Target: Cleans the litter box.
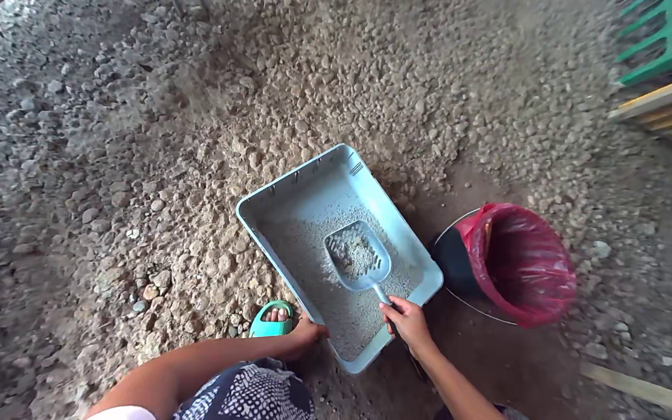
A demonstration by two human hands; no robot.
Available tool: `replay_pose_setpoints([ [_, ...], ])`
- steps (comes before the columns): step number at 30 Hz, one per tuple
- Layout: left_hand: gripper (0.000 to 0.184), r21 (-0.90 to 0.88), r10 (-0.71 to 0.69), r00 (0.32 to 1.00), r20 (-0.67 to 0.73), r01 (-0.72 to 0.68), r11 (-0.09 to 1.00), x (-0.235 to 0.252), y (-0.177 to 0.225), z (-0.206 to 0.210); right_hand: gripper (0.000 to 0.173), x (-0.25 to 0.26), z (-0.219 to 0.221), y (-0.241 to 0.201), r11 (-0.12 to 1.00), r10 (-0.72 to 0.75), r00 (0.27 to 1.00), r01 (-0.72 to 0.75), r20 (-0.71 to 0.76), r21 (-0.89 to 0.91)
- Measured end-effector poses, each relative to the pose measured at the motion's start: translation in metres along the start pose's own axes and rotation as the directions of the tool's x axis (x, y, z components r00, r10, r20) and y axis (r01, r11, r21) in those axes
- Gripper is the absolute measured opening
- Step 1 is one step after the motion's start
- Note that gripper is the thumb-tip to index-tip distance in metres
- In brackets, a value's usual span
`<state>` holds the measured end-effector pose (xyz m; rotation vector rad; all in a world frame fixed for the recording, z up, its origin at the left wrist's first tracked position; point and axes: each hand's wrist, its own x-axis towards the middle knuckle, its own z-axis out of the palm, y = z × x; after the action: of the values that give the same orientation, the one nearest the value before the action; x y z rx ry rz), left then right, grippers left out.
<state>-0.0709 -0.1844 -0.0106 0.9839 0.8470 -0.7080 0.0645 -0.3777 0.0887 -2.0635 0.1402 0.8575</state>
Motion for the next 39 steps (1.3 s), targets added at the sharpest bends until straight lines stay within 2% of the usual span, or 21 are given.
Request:
replay_pose_setpoints([
  [3,0.062,-0.076,0.015,1.000,-0.015,-0.016,0.997,0.002,-0.002,0.001,0.022,0.000,-0.003,0.001,1.000,0.006,1.000,-0.006,-0.007,-0.012],
  [6,0.061,-0.124,0.010,0.999,-0.045,-0.015,0.992,0.003,-0.003,-0.001,0.022,-0.002,-0.005,0.004,0.999,0.021,1.000,-0.021,0.015,-0.032],
  [10,0.055,-0.096,0.073,0.985,-0.154,-0.088,0.991,-0.003,-0.001,-0.010,0.020,-0.005,-0.010,-0.003,0.997,0.071,0.996,-0.070,0.048,-0.018],
  [14,0.041,-0.057,0.132,0.976,-0.172,-0.143,0.988,-0.032,0.024,-0.023,0.021,-0.020,-0.040,-0.037,0.997,0.073,0.990,-0.071,0.120,-0.021],
  [17,0.020,-0.081,0.146,0.981,-0.126,-0.157,0.984,-0.057,0.057,-0.031,0.022,-0.040,-0.077,-0.075,0.996,0.005,0.993,-0.015,0.114,0.087],
  [20,0.017,-0.083,0.172,0.979,-0.111,-0.182,0.980,-0.081,0.095,-0.041,0.028,-0.058,-0.122,-0.110,0.980,-0.061,0.998,0.055,0.026,0.193],
  [24,0.027,-0.156,0.184,0.981,-0.058,-0.191,0.969,-0.096,0.122,-0.063,0.030,-0.071,-0.189,-0.131,0.950,-0.109,0.977,0.156,-0.181,0.270],
  [27,0.025,-0.221,0.188,0.981,-0.038,-0.192,0.956,-0.105,0.128,-0.072,0.040,-0.075,-0.239,-0.113,0.940,-0.120,0.936,0.215,-0.331,0.266],
  [29,0.023,-0.245,0.208,0.978,-0.032,-0.209,0.947,-0.108,0.125,-0.071,0.039,-0.074,-0.266,-0.087,0.966,-0.121,0.886,0.209,-0.448,0.152],
  [30,0.022,-0.256,0.214,0.976,-0.041,-0.217,0.942,-0.108,0.123,-0.069,0.034,-0.073,-0.271,-0.074,0.986,-0.141,0.834,0.165,-0.534,-0.003],
  [31,0.022,-0.257,0.210,0.977,-0.047,-0.215,0.942,-0.105,0.120,-0.068,0.035,-0.072,-0.272,-0.060,0.972,-0.184,0.789,0.059,-0.586,-0.227],
  [32,0.022,-0.250,0.199,0.978,-0.057,-0.207,0.946,-0.098,0.114,-0.068,0.039,-0.070,-0.272,-0.046,0.901,-0.224,0.774,-0.067,-0.592,-0.429],
  [34,0.021,-0.205,0.162,0.983,-0.085,-0.177,0.963,-0.072,0.095,-0.074,0.042,-0.062,-0.271,-0.015,0.705,-0.231,0.794,-0.262,-0.562,-0.659],
  [36,0.016,-0.143,0.107,0.987,-0.121,-0.124,0.982,-0.044,0.077,-0.081,0.044,-0.055,-0.263,-0.002,0.524,-0.129,0.804,-0.442,-0.581,-0.728],
  [37,0.014,-0.105,0.082,0.985,-0.149,-0.098,0.990,-0.029,0.067,-0.087,0.044,-0.053,-0.258,0.000,0.484,-0.099,0.790,-0.494,-0.606,-0.723],
  [39,0.021,0.005,0.047,0.985,-0.163,-0.047,0.999,-0.017,0.060,-0.095,0.045,-0.055,-0.253,0.000,0.507,-0.092,0.750,-0.531,-0.655,-0.679],
])
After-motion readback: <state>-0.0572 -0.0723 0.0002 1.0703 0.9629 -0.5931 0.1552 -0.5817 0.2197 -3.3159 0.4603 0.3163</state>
